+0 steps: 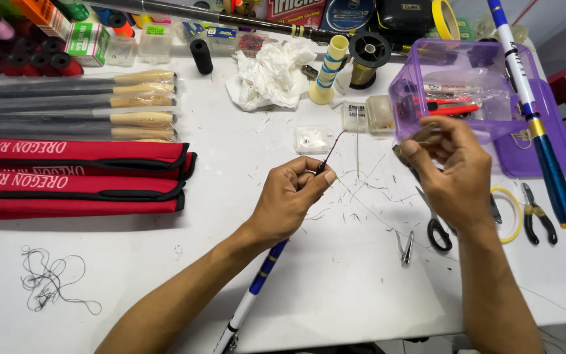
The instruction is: The person works on the tip of a blue and white fishing rod, using pliers to manipulate a small metal guide and thread. They carefully wrap the thread around the rod's tip and use the pliers to secure the components, performing detailed hand-based assembly work on the fishing equipment.
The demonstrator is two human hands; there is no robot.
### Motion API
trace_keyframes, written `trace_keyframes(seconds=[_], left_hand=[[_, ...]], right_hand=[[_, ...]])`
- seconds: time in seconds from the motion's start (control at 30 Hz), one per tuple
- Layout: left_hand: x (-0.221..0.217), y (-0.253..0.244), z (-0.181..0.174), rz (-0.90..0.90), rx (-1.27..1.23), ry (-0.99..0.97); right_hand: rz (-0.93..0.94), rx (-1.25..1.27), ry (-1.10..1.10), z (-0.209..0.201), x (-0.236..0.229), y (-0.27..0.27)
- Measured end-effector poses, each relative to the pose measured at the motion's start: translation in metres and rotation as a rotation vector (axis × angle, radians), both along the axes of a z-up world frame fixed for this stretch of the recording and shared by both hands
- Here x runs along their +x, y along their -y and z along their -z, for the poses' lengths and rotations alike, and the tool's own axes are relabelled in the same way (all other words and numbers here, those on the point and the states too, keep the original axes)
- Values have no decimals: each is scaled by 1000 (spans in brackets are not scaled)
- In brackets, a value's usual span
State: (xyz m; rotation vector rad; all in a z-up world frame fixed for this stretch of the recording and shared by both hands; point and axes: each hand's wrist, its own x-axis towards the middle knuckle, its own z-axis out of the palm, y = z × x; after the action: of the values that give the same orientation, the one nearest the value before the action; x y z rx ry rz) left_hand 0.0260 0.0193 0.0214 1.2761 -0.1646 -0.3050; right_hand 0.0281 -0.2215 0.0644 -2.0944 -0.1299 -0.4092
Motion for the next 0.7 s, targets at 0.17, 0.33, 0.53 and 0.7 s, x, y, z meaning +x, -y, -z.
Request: trace_keyframes(seconds=[0.17, 0.33, 0.53, 0.7], left_hand=[[3, 3, 15, -8, -64, 75], [5, 6, 22, -24, -121, 149], [4, 8, 27, -21, -121, 157], [3, 6, 22, -25, -128, 130]], right_hand=[[53, -565, -635, 28, 6, 18], [70, -659, -484, 38, 0, 9], [-338, 295, -277, 42, -25, -43], [-235, 414, -212, 66, -30, -36]])
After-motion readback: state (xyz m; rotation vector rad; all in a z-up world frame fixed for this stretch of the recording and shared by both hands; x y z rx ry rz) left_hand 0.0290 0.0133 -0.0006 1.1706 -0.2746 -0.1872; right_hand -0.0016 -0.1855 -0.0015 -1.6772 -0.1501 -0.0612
